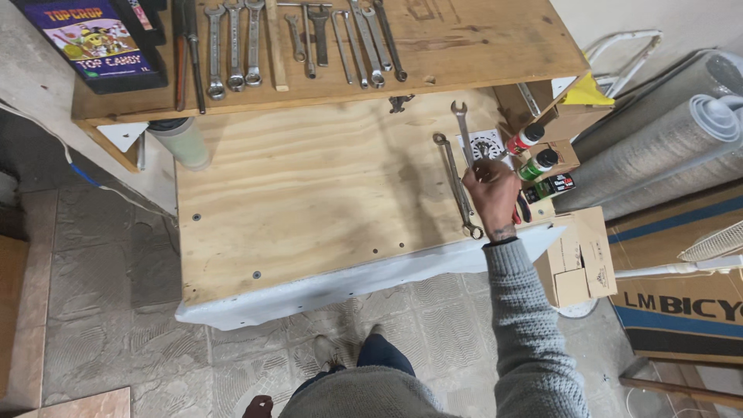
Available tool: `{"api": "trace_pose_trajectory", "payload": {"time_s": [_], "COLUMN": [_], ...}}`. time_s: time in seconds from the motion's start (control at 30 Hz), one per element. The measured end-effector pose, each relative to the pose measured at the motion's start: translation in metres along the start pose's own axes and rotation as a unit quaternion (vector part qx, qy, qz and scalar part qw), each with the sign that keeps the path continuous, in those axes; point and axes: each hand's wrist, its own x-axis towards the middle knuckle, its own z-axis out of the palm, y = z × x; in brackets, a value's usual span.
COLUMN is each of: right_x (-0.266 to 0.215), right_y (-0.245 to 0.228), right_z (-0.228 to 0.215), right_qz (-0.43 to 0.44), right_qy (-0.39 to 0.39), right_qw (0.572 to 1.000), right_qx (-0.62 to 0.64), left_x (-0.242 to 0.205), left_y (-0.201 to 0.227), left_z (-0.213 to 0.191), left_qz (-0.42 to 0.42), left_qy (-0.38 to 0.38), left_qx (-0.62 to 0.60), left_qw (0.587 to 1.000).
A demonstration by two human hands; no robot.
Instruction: The person organizes a variety of hand tools on a wooden workbench, picking up and placing wrenches, a hammer, a screwdriver, and bottles of liquid one by one.
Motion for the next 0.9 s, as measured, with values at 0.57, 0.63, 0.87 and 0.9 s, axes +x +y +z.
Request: {"api": "trace_pose_trajectory", "payload": {"time_s": [0.57, 0.63, 0.87, 0.9], "right_x": [-0.108, -0.105, -0.097, -0.098], "right_y": [0.129, 0.124, 0.126, 0.128], "right_z": [0.122, 0.12, 0.122, 0.122], "right_qz": [0.249, 0.27, 0.224, 0.223], "right_qy": [-0.142, -0.156, -0.15, -0.151], "right_qw": [0.953, 0.947, 0.955, 0.955], "right_qx": [-0.098, -0.082, -0.125, -0.126], "left_x": [-0.024, -0.033, -0.045, -0.045], "left_y": [0.023, 0.019, 0.027, 0.031], "left_z": [0.024, 0.029, 0.051, 0.056], "left_qz": [-0.093, -0.084, -0.07, -0.072], "left_qy": [0.001, 0.01, -0.007, -0.008], "left_qx": [0.054, 0.048, 0.043, 0.043], "left_qw": [0.994, 0.995, 0.997, 0.996]}}
